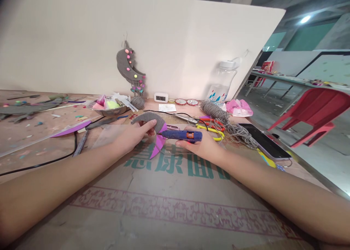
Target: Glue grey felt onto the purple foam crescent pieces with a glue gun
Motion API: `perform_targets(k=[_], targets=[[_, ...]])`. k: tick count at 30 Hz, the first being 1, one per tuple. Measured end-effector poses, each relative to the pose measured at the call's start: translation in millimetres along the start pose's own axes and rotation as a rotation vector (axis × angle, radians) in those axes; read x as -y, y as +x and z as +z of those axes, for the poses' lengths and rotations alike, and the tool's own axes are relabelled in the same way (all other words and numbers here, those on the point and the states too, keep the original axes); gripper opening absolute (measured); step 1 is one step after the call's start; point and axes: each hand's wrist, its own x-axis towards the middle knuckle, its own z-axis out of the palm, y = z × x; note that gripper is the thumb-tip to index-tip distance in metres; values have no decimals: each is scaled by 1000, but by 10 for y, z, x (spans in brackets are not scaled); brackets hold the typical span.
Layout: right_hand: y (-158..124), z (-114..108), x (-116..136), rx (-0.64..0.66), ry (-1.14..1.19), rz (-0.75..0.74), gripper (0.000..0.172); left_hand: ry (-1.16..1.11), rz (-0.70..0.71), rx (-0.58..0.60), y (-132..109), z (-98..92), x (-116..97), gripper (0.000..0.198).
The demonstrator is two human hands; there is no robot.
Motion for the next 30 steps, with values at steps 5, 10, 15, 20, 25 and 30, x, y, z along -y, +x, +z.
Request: perform_targets(k=[5, 10, 15, 20, 25, 30], targets=[[-1, 23, -38, -17, 31, -2, 32, 5, -16, 1, -24, -8, -37, 43], [2, 14, -24, 6, 32, 34, 31, -3, -7, -3, -44, -11, -81, 42], [4, 14, -14, 2, 56, 14, 31, 10, -22, 11, -42, -10, -62, 44], [9, 21, -43, -16, 31, -15, 29, 10, 10, 1, -42, -19, -74, 42], [6, 11, -42, 3, 30, -23, 33, 25, 16, 4, -47, -20, -86, 43], [-2, 7, -30, -4, 16, -17, 31, -1, -2, -6, -47, -5, -72, 43]])
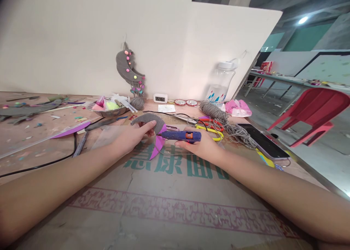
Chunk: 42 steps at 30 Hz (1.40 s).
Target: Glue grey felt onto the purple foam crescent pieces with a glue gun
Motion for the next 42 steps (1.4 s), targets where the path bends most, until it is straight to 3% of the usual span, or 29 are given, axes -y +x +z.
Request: perform_targets(k=[32, 42], targets=[[7, -41, 26, -54, -26, 1, 31, -55, -3, -9, 44, 14, 97, 44], [36, -53, 28, -98, -57, 15, 32, -20, -11, -28, -11, -15, -17, 38]])
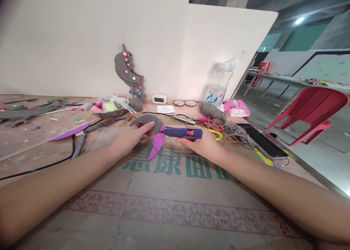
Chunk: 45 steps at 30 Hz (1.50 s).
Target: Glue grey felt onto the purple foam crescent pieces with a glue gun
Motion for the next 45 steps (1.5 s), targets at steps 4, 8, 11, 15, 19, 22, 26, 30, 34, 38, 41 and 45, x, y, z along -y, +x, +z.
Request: perform_targets(k=[4, 8, 11, 15, 19, 22, 26, 30, 34, 38, 41, 45], targets=[[3, 0, 42, -58, -8, 45, 33, -14, 5, 1, 5, 7, 32, 38], [7, -3, 64, -77, -11, 61, 35, -42, 4, 14, 17, 13, 60, 40], [15, -6, 45, -79, -9, 74, 34, -41, -2, 17, 22, 13, 74, 41], [23, -7, 16, -94, -15, 65, 37, -31, -9, 27, 30, 8, 102, 42], [27, -13, 14, -122, -46, 68, 39, -27, 13, 42, 37, 5, 123, 43], [32, -17, 14, -127, -37, 73, 40, -59, 47, 38, 38, 10, 130, 41], [44, -15, -17, -131, -41, 79, 41, -76, 43, 39, 37, 17, 126, 40], [54, -12, -46, -162, -71, 76, 44, -47, 25, 50, 34, 14, 103, 42], [48, -20, -35, -170, -102, 63, 45, -50, 33, 42, 27, 10, 93, 41], [43, -25, -16, -166, -114, 68, 44, -53, 30, 44, 23, 9, 97, 41], [46, -25, -8, -159, -106, 50, 42, -51, 23, 43, 23, 11, 88, 40], [48, -32, 15, -158, -120, 41, 39, -61, 37, 40, 25, 9, 85, 39]])
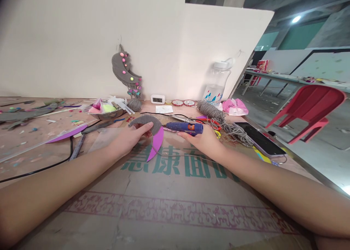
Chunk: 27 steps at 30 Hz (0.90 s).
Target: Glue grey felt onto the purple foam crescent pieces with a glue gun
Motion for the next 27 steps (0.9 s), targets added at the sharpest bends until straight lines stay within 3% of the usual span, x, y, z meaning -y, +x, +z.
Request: perform_targets(k=[7, 14, 20, 27], targets=[[11, 3, -12, 20, -31, 33, 40, 3, -22, -3, 4, 10, 28, 40], [56, -33, 19, -7, 92, -51, 33, -2, -55, -1, -8, 15, -21, 41], [158, -178, 75, 157, 134, -71, 39, 47, -79, -19, 30, 19, 38, 44], [253, -232, 50, 211, 221, -86, 42, 90, -69, -9, 16, 45, 19, 41]])
